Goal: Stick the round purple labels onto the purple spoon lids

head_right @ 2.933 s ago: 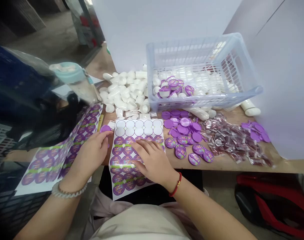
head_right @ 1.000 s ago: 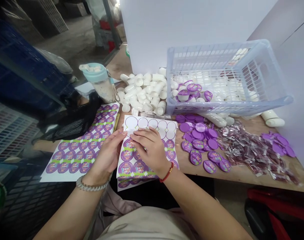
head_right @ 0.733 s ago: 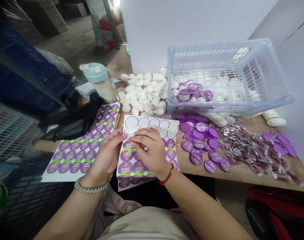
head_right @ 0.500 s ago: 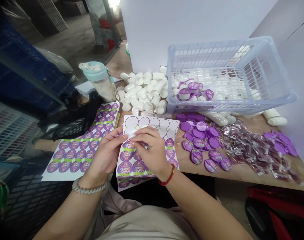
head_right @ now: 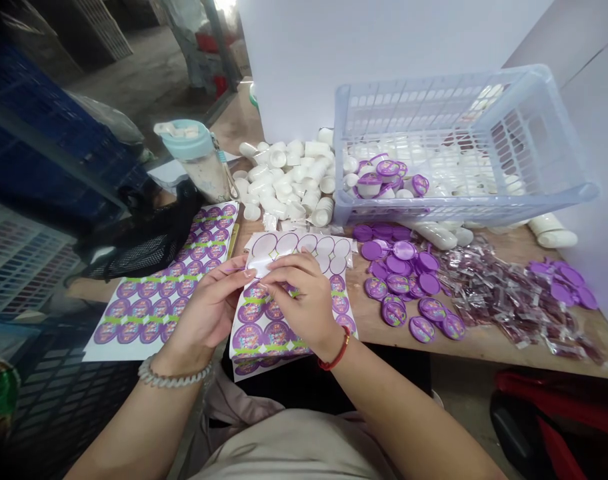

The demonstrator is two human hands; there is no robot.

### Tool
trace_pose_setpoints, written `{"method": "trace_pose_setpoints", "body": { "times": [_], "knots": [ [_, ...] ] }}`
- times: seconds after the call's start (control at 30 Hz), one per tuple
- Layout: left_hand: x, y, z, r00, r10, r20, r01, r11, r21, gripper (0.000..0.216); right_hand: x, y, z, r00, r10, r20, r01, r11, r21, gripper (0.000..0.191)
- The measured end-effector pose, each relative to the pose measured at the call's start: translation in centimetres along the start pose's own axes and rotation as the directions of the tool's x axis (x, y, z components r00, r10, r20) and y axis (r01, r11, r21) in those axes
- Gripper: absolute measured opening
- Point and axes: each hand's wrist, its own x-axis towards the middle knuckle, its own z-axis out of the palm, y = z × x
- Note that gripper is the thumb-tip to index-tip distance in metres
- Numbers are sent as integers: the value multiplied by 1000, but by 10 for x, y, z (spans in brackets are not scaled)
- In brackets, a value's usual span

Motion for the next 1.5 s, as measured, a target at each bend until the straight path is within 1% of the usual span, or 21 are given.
{"method": "trace_pose_setpoints", "body": {
  "times": [0.33, 0.43, 0.63, 0.73, 0.8, 0.87, 0.93, 1.0, 1.03, 1.07, 1.1, 1.13, 1.17, 1.23, 1.33, 1.37, 1.43, 1.5],
  "knots": [
    [-2, 3, 0, 1000, 0, 27, -1, 999, 52, 38, 5, -2, -11, 987, -146, 71, 154, 982, -111, 13],
    [-2, 3, 1, 999, 9, 40, -12, 998, 60, 39, 6, -3, -14, 981, -167, 97, 179, 976, -126, 13],
    [-2, 3, 0, 1000, 18, 18, -19, 995, 93, 42, 5, -3, -18, 971, -172, 166, 205, 955, -215, 12],
    [2, 2, -5, 997, 71, -12, -69, 991, 119, 46, 2, -3, -19, 956, -246, 162, 279, 934, -225, 15],
    [6, 3, -11, 986, 160, -46, -149, 971, 189, 46, 0, -6, -22, 933, -316, 174, 349, 912, -215, 19],
    [11, 5, -18, 959, 279, -50, -242, 898, 367, 42, -3, -11, -28, 916, -353, 190, 387, 901, -193, 21],
    [13, 10, -25, 918, 396, -29, -304, 747, 591, 44, -7, -16, -34, 920, -348, 182, 377, 911, -167, 23],
    [13, 16, -29, 873, 488, -9, -315, 578, 752, 53, -10, -18, -40, 942, -301, 146, 322, 934, -152, 23],
    [12, 19, -31, 855, 519, 3, -316, 517, 796, 54, -12, -18, -42, 957, -262, 123, 279, 948, -153, 23],
    [11, 21, -31, 841, 540, 17, -322, 477, 818, 49, -14, -16, -44, 971, -217, 101, 231, 960, -158, 22],
    [10, 23, -32, 832, 553, 37, -339, 455, 824, 39, -15, -14, -46, 982, -169, 82, 181, 970, -164, 21],
    [9, 24, -31, 828, 557, 62, -365, 453, 814, 30, -16, -12, -48, 990, -126, 62, 134, 977, -165, 20],
    [8, 23, -30, 833, 547, 85, -391, 473, 790, 24, -17, -10, -49, 995, -90, 40, 96, 983, -157, 18],
    [6, 20, -26, 868, 483, 116, -412, 570, 711, 21, -16, -7, -52, 999, -37, -5, 36, 993, -114, 17],
    [0, 10, -15, 936, 322, 145, -347, 765, 543, 18, -11, -12, -56, 999, 13, -44, -15, 999, -47, 19],
    [-3, 7, -10, 950, 267, 160, -311, 822, 478, 23, -8, -16, -58, 999, 23, -48, -24, 999, -33, 20],
    [-11, 2, 0, 965, 172, 196, -233, 908, 350, 39, -2, -25, -60, 998, 35, -48, -36, 999, -13, 21],
    [-20, 0, 11, 969, 93, 231, -152, 954, 256, 52, 4, -34, -63, 998, 43, -44, -43, 999, 6, 20]
  ]
}}
